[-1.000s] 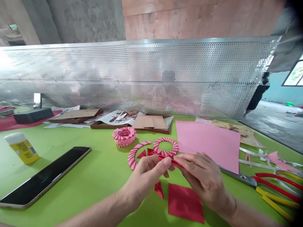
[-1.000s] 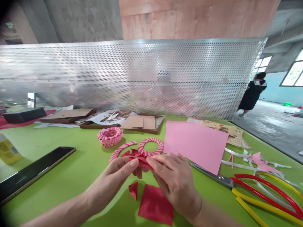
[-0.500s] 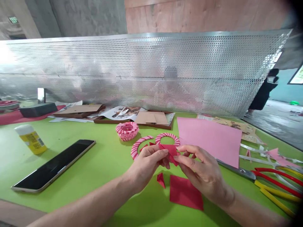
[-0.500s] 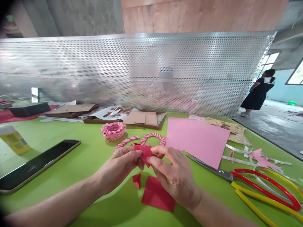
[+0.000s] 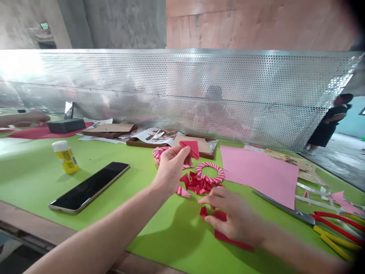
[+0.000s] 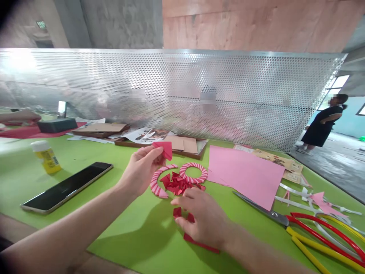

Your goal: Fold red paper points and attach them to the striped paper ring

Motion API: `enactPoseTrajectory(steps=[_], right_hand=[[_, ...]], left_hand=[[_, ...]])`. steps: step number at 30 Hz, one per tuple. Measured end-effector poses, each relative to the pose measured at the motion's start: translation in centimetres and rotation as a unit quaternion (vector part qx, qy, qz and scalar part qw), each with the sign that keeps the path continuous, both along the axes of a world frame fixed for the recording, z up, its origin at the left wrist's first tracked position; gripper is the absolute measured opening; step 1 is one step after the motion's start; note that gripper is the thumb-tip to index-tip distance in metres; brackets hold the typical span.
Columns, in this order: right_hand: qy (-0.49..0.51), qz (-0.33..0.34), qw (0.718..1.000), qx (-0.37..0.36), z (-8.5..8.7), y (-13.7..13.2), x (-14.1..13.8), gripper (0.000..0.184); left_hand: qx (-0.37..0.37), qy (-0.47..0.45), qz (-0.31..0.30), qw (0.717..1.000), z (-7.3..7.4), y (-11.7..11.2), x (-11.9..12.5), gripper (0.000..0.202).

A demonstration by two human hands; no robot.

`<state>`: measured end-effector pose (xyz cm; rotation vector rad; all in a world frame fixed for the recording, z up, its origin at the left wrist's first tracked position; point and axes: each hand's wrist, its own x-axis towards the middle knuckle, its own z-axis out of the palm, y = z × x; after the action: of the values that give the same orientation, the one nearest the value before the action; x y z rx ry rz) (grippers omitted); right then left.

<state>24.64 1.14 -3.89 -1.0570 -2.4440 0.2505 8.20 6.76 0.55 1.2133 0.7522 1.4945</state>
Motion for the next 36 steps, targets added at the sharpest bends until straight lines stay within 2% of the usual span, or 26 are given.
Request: enactPoseTrajectory(steps=[2, 5, 9, 12, 15, 17, 23, 29, 36], right_hand=[[-0.025, 0.023, 0.999, 0.018, -0.3, -0.1, -0.6, 0.013], [-0.005, 0.027, 0.999, 0.042, -0.4, 0.1, -0.7, 0.013], [0.074, -0.051, 0.992, 0.089, 0.1, 2.0, -0.3, 0.011], [0.089, -0.078, 0.986, 0.116, 0.1, 4.4, -0.5, 0.012], [0.089, -0.078, 0.985, 0.127, -0.1, 6.1, -0.5, 0.017], [0.089, -0.078, 0.984, 0.131, 0.0, 6.3, 0.2, 0.022], [0.121, -0.105, 0.971, 0.177, 1.3, 4.0, 3.4, 0.018], [0.078, -0.002, 0.951, 0.298, 0.7, 2.4, 3.9, 0.021], [0.037, 0.034, 0.935, 0.352, -0.2, 1.7, 4.0, 0.016]], left_hand=[[0.013, -0.006, 0.009, 1.0, 0.8, -0.1, -0.4, 0.013], [0.025, -0.01, 0.007, 1.0, 1.6, -0.4, -0.6, 0.013], [0.051, -0.009, -0.009, 0.999, 2.0, -0.5, -0.5, 0.014], [0.054, -0.008, -0.005, 0.998, 1.8, -0.4, -0.2, 0.015], [0.043, -0.004, -0.006, 0.999, 1.4, -0.4, 0.0, 0.015], [0.026, 0.004, -0.013, 1.0, 1.0, -0.4, 0.2, 0.015], [-0.064, 0.021, -0.088, 0.994, -0.6, -0.4, 1.7, 0.018], [-0.125, 0.011, -0.183, 0.975, -2.5, -0.8, 2.9, 0.02], [-0.162, 0.008, -0.221, 0.962, -4.0, -1.7, 2.8, 0.018]])
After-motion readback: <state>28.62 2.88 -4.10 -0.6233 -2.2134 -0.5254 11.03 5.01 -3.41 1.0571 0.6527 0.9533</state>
